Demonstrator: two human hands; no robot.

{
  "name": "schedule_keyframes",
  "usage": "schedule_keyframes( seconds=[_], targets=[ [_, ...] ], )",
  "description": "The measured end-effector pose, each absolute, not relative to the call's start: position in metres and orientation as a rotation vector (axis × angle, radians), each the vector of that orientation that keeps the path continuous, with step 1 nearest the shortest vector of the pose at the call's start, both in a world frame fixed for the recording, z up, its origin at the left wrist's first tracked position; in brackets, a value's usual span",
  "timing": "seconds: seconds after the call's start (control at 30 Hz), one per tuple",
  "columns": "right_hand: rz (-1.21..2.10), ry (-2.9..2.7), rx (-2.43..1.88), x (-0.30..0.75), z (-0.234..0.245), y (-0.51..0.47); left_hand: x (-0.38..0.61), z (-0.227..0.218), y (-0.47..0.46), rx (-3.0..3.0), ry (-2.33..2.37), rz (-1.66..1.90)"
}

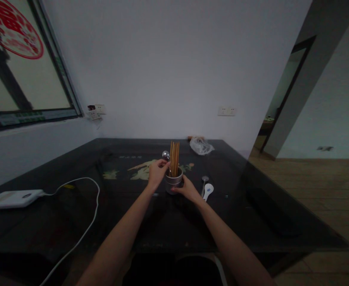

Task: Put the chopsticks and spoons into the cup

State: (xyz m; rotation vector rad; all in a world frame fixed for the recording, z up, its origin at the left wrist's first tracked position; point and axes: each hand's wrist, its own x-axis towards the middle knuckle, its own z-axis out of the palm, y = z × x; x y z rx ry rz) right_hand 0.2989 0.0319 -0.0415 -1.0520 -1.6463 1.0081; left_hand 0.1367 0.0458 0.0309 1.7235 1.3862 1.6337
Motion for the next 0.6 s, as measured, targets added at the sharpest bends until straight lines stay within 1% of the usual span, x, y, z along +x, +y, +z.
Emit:
schedule_keyframes(
  seconds=[0.1,0.33,0.6],
  targets=[
    [1.001,-1.644,-1.073,0.299,-0.042,0.033,0.136,0.032,0.042,1.756,1.404,1.601],
    [1.025,-1.649,-1.067,0.3,-0.039,0.032,0.132,0.025,0.049,1.921,1.482,1.66],
    [0.982,-1.684,-1.095,0.3,-0.039,0.031,0.129,0.017,0.055,2.014,1.592,1.573]
  ],
)
